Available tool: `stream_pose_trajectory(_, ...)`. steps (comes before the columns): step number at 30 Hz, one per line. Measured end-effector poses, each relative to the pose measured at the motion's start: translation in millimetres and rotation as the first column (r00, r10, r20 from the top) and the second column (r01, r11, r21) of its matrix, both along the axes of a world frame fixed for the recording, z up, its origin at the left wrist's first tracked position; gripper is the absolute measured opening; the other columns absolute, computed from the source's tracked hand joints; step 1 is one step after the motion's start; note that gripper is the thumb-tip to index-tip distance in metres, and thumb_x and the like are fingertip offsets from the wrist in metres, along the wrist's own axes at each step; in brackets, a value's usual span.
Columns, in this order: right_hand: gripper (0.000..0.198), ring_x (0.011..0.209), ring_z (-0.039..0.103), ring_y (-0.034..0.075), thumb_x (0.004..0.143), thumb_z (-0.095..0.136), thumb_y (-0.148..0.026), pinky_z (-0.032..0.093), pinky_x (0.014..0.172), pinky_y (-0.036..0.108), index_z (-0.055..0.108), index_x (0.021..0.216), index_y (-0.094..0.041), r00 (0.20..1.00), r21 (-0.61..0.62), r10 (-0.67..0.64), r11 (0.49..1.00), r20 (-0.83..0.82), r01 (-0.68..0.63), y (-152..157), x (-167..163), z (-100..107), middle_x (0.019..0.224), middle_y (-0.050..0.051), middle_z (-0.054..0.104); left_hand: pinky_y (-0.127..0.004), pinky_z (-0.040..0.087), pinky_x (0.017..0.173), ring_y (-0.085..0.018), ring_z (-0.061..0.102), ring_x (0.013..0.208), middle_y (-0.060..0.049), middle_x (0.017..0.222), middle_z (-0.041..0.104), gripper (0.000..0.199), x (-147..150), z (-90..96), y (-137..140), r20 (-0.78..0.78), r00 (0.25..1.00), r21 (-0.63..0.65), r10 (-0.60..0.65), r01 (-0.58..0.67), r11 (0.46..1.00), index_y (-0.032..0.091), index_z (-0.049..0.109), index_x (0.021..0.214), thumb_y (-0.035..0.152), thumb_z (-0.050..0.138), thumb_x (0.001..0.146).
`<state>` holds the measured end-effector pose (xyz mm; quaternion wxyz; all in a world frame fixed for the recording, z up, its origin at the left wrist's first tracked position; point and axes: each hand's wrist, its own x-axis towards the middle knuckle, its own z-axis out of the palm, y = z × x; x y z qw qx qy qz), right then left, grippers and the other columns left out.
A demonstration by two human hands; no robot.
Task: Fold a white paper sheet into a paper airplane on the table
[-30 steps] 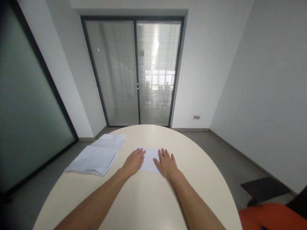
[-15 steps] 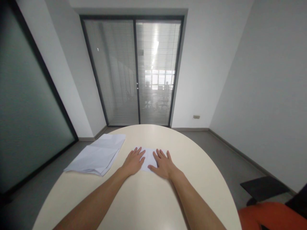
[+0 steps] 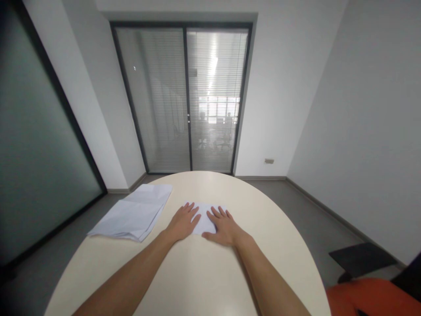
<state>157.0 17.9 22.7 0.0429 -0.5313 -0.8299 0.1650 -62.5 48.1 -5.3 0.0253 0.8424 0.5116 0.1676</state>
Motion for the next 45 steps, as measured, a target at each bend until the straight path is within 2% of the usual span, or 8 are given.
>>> stream_pose_trajectory(6, 0.096, 0.151, 0.005, 0.034, 0.084, 0.036, -0.081, 0.004, 0.120, 0.056, 0.020, 0.157, -0.020, 0.998, 0.032, -0.069, 0.997, 0.004, 0.068, 3.8, 7.6, -5.0, 0.164, 0.010, 0.012, -0.056, 0.020, 0.119, -0.033, 0.025, 0.147, -0.007, 0.158, 0.036, 0.060, -4.0, 8.2, -6.3, 0.018, 0.975, -0.090, -0.221, 0.222, 0.971, 0.027, 0.046, 0.146, 0.058, 0.043, 0.095)
stream_pose_trajectory(13, 0.091, 0.152, 0.005, 0.032, 0.087, 0.035, -0.078, 0.004, 0.120, 0.056, 0.022, 0.157, -0.021, 0.996, 0.031, -0.083, 0.996, -0.017, 0.083, 5.4, 11.1, -6.1, 0.164, 0.009, 0.013, -0.059, 0.015, 0.119, -0.037, 0.017, 0.149, -0.006, 0.161, 0.029, 0.069, -9.7, 15.3, -7.8, 0.032, 0.955, -0.170, -0.294, 0.295, 0.940, 0.031, 0.042, 0.148, 0.059, 0.056, 0.086)
stream_pose_trajectory(16, 0.086, 0.151, 0.007, 0.032, 0.090, 0.032, -0.075, 0.005, 0.120, 0.057, 0.023, 0.157, -0.021, 0.995, 0.036, -0.101, 0.994, -0.016, 0.102, 6.7, 14.0, -7.2, 0.164, 0.009, 0.014, -0.059, 0.014, 0.119, -0.036, 0.016, 0.149, -0.005, 0.161, 0.027, 0.069, -10.6, 16.2, -6.9, 0.032, 0.950, -0.187, -0.311, 0.311, 0.932, 0.033, 0.042, 0.148, 0.061, 0.056, 0.086)
stream_pose_trajectory(25, 0.089, 0.151, 0.006, 0.032, 0.087, 0.032, -0.079, 0.002, 0.120, 0.057, 0.025, 0.156, -0.022, 0.993, 0.005, -0.109, 0.994, -0.037, 0.109, 5.6, 19.5, -2.4, 0.164, 0.010, 0.013, -0.056, 0.020, 0.118, -0.035, 0.024, 0.147, -0.005, 0.158, 0.035, 0.064, -9.5, 15.5, -8.5, 0.042, 0.958, -0.118, -0.285, 0.288, 0.950, 0.032, 0.047, 0.145, 0.067, 0.045, 0.091)
stream_pose_trajectory(30, 0.108, 0.151, -0.001, 0.035, 0.073, 0.052, -0.083, 0.000, 0.120, 0.058, 0.018, 0.157, -0.023, 0.997, -0.068, -0.079, 0.995, 0.005, 0.079, 3.9, 23.5, 0.0, 0.164, 0.008, 0.007, -0.052, 0.022, 0.119, -0.032, 0.031, 0.145, -0.007, 0.153, 0.043, 0.063, -8.0, 15.8, -7.0, 0.064, 0.969, -0.080, -0.238, 0.242, 0.967, 0.028, 0.053, 0.141, 0.067, 0.043, 0.092)
stream_pose_trajectory(32, 0.109, 0.151, 0.000, 0.035, 0.072, 0.053, -0.083, 0.001, 0.120, 0.058, 0.018, 0.157, -0.024, 0.997, -0.074, -0.071, 0.995, 0.002, 0.071, 2.4, 25.2, 1.5, 0.164, 0.008, 0.007, -0.050, 0.023, 0.119, -0.032, 0.032, 0.145, -0.006, 0.152, 0.045, 0.063, -7.3, 15.0, -6.1, 0.072, 0.973, -0.075, -0.219, 0.224, 0.972, 0.028, 0.054, 0.140, 0.067, 0.043, 0.092)
stream_pose_trajectory(39, 0.086, 0.151, 0.008, 0.036, 0.083, 0.049, -0.075, 0.007, 0.120, 0.058, 0.034, 0.153, -0.027, 0.996, -0.045, -0.047, 0.998, -0.078, 0.043, -0.3, 32.9, 7.2, 0.163, 0.008, 0.018, -0.045, 0.028, 0.118, -0.028, 0.040, 0.140, -0.005, 0.146, 0.053, 0.060, -5.2, 11.8, -2.4, 0.146, 0.982, -0.067, -0.118, 0.129, 0.989, 0.024, 0.058, 0.136, 0.064, 0.043, 0.094)
stream_pose_trajectory(45, 0.059, 0.149, 0.021, 0.029, 0.092, 0.043, -0.062, 0.009, 0.121, 0.053, 0.055, 0.140, -0.029, 0.965, -0.046, -0.078, 0.997, -0.252, 0.068, 6.3, 42.6, 0.4, 0.155, 0.003, 0.040, -0.042, 0.035, 0.114, -0.027, 0.050, 0.132, -0.006, 0.136, 0.062, 0.056, -5.7, 13.5, -0.9, 0.199, 0.976, -0.045, -0.083, 0.094, 0.995, 0.021, 0.064, 0.129, 0.060, 0.048, 0.092)
